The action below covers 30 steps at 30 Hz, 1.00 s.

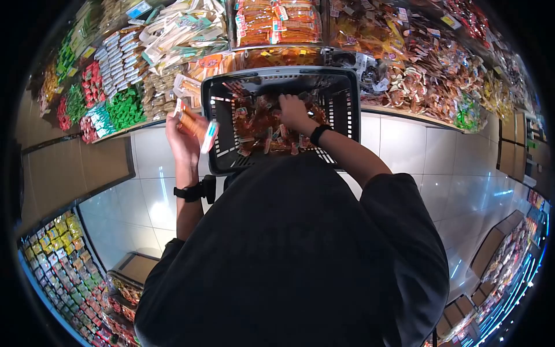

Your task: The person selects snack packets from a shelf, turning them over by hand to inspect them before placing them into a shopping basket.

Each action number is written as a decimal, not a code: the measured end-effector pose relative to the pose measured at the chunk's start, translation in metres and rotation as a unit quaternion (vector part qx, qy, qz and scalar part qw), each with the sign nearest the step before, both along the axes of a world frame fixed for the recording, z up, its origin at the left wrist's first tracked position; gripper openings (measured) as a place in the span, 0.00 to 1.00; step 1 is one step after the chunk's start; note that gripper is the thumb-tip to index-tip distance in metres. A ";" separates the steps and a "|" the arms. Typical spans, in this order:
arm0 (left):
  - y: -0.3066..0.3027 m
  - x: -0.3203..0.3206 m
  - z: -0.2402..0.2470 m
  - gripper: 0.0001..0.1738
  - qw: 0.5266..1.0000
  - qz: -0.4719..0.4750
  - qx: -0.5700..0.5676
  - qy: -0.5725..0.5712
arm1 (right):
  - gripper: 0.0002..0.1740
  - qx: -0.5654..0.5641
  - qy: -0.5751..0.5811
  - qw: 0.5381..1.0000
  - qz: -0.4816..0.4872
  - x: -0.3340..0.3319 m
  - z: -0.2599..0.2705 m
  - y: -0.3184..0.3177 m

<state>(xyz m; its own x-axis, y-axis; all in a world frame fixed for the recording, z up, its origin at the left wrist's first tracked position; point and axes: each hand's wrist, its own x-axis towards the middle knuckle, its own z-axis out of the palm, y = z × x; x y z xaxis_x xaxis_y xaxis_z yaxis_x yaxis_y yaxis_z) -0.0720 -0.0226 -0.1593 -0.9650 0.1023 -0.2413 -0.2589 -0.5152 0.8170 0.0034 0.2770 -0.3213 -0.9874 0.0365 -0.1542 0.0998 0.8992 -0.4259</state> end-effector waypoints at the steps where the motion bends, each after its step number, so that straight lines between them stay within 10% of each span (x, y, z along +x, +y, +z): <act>1: 0.013 0.015 0.032 0.12 0.999 0.022 -0.026 -0.018 | 0.24 -0.055 -0.006 0.998 0.027 -0.010 -0.008 -0.010; 9: -0.024 0.040 0.042 0.11 0.991 0.035 -0.105 -0.077 | 0.27 -0.161 -0.087 0.980 -0.077 -0.054 -0.050 -0.087; 14: -0.038 0.043 0.038 0.16 0.993 0.016 -0.079 -0.084 | 0.10 -0.158 0.148 0.976 0.005 -0.071 -0.140 -0.085; 15: -0.035 0.045 0.045 0.19 0.989 0.006 -0.123 -0.084 | 0.12 -0.293 -0.033 0.952 -0.075 -0.094 -0.217 -0.076; 18: -0.038 0.045 0.053 0.22 0.992 -0.036 -0.092 -0.082 | 0.05 -0.371 0.233 0.878 0.191 -0.091 -0.208 -0.078; 20: -0.033 0.046 0.056 0.25 0.988 -0.069 -0.130 -0.052 | 0.05 -0.723 -0.086 0.662 -0.179 -0.085 -0.159 -0.084; 26: -0.019 0.051 0.067 0.19 0.979 -0.077 -0.182 -0.050 | 0.17 -0.584 -0.197 0.740 -0.270 -0.100 -0.143 -0.097; 27: -0.025 0.051 0.060 0.19 0.980 -0.077 -0.180 -0.047 | 0.17 -0.354 -0.254 0.876 -0.206 -0.104 -0.061 -0.098; 30: -0.034 0.057 0.058 0.19 0.973 -0.118 -0.193 -0.051 | 0.12 -0.526 -0.258 0.784 -0.207 -0.113 -0.159 -0.100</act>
